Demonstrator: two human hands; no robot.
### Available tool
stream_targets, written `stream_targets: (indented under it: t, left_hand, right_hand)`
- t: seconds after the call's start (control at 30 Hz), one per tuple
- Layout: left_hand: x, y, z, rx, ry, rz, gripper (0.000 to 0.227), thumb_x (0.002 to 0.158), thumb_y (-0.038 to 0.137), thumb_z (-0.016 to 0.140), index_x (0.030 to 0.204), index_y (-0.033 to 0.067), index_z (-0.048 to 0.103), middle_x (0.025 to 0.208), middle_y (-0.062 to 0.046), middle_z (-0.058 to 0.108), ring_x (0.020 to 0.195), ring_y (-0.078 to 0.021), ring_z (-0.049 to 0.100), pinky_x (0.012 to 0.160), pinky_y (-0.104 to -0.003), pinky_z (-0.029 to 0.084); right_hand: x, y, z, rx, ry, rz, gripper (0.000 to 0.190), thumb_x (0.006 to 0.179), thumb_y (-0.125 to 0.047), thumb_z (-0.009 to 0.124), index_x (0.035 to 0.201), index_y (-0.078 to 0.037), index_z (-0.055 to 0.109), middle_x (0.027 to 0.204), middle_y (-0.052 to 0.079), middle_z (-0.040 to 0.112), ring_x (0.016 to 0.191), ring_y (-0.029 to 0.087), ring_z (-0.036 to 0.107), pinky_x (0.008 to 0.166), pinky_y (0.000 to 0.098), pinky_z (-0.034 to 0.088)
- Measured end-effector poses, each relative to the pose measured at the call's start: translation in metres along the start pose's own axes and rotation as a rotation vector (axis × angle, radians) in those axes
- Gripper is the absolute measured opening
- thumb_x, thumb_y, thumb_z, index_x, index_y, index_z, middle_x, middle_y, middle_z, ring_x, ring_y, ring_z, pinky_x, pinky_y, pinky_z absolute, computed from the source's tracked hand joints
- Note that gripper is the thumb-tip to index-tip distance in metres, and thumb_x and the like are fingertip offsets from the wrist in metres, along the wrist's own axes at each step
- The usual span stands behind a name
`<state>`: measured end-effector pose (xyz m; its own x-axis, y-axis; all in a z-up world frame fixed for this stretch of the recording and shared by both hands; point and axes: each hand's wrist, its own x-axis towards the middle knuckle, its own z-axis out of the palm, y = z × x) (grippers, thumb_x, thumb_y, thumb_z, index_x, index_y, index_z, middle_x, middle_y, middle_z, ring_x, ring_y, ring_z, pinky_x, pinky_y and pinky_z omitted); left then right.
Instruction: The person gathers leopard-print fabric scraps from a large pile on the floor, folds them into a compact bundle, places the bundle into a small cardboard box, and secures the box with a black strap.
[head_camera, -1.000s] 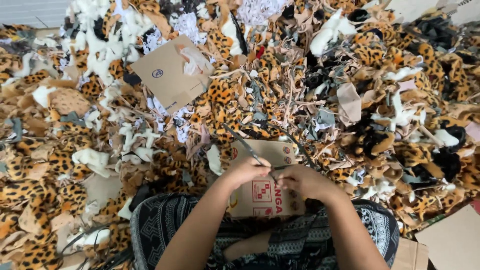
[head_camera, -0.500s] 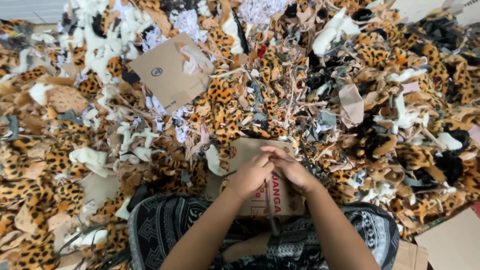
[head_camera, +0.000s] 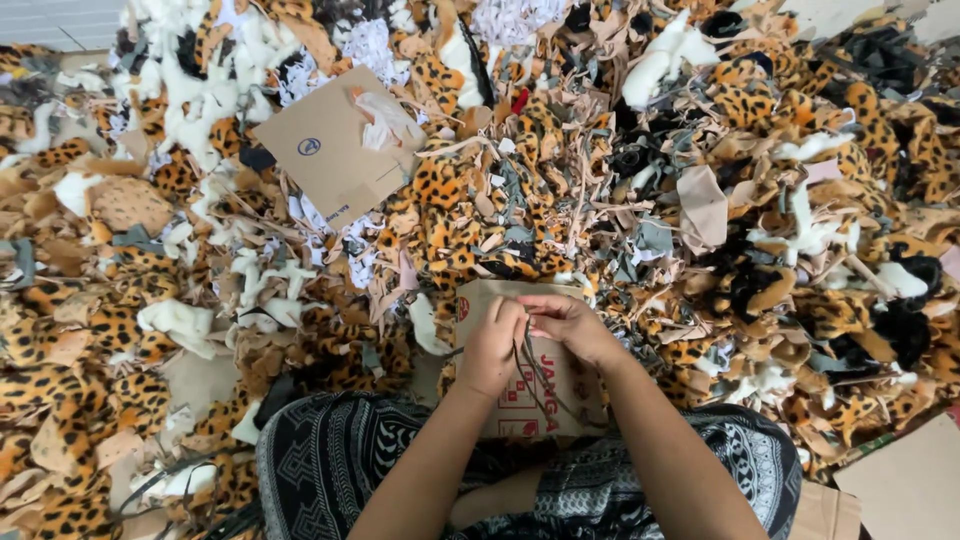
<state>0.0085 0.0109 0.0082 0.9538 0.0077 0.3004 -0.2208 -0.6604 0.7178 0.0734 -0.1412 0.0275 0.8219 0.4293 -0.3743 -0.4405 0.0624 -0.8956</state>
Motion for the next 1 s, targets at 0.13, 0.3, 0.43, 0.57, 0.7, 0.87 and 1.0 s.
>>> stream_targets:
  t: [0.13,0.3,0.43,0.57,0.7,0.87,1.0]
  left_hand:
    - [0.003,-0.003,-0.001,-0.011,0.041,-0.048,0.014,0.105,0.023,0.053,0.096,0.0174,0.046,0.089,-0.003,0.049,0.061,-0.033,0.063,0.053,-0.039,0.055]
    - [0.0,-0.011,0.005,-0.003,0.03,-0.001,0.014,0.106,0.024,0.053,0.096,0.0158,0.048,0.085,-0.001,0.049,0.054,-0.0282,0.061,0.047,-0.034,0.052]
    - [-0.008,-0.031,0.003,0.313,0.081,0.283,0.031,0.104,0.032,0.051,0.076,0.0227,0.042,0.074,0.003,0.039,0.058,-0.0249,0.052,0.054,-0.035,0.046]
    - [-0.03,-0.056,0.002,0.479,-0.012,0.421,0.018,0.094,0.027,0.056,0.079,0.0181,0.051,0.077,0.0,0.05,0.077,-0.0227,0.059,0.064,-0.034,0.051]
    - [-0.039,-0.046,-0.006,0.364,-0.114,0.349,0.014,0.091,0.021,0.058,0.079,0.017,0.052,0.077,0.001,0.046,0.075,-0.025,0.058,0.058,-0.036,0.049]
    - [-0.032,0.025,-0.034,-0.063,-0.168,-0.085,0.028,0.096,0.039,0.062,0.085,0.0134,0.065,0.078,-0.012,0.065,0.081,-0.0346,0.069,0.069,-0.041,0.054]
    - [-0.053,0.013,0.015,-0.682,0.133,-0.463,0.028,0.088,0.011,0.079,0.112,0.0107,0.066,0.094,-0.006,0.069,0.092,-0.0182,0.07,0.081,-0.028,0.057]
  right_hand:
    - [0.007,0.005,-0.007,-0.023,0.031,-0.021,0.046,0.081,0.009,0.077,0.125,0.0,0.07,0.101,0.015,0.069,0.088,0.021,0.072,0.081,0.0322,0.066]
    - [0.021,0.019,-0.022,-1.272,0.127,-0.462,0.016,0.082,-0.037,0.074,0.097,-0.031,0.077,0.09,-0.006,0.068,0.087,0.018,0.073,0.073,0.0314,0.062]
    - [0.01,0.01,-0.039,-1.495,0.203,-0.524,0.013,0.084,-0.038,0.067,0.094,-0.031,0.073,0.097,-0.007,0.065,0.083,0.02,0.072,0.07,0.0327,0.061]
    - [0.008,0.012,-0.061,-1.651,0.233,-0.541,0.014,0.084,-0.047,0.067,0.087,-0.034,0.069,0.093,-0.012,0.063,0.089,0.014,0.071,0.073,0.0274,0.06]
    - [0.012,0.012,-0.055,-1.735,0.331,-0.574,0.015,0.085,-0.051,0.064,0.084,-0.036,0.067,0.093,-0.015,0.062,0.09,0.01,0.069,0.07,0.0252,0.059]
    - [0.014,0.002,-0.041,-1.27,0.344,-0.236,0.018,0.09,-0.032,0.061,0.105,-0.029,0.07,0.111,-0.001,0.066,0.101,0.029,0.07,0.084,0.0464,0.06]
    - [-0.01,-0.017,0.011,-0.727,0.251,-0.577,0.033,0.093,0.002,0.058,0.123,-0.01,0.066,0.114,0.014,0.058,0.11,0.04,0.062,0.096,0.0493,0.051]
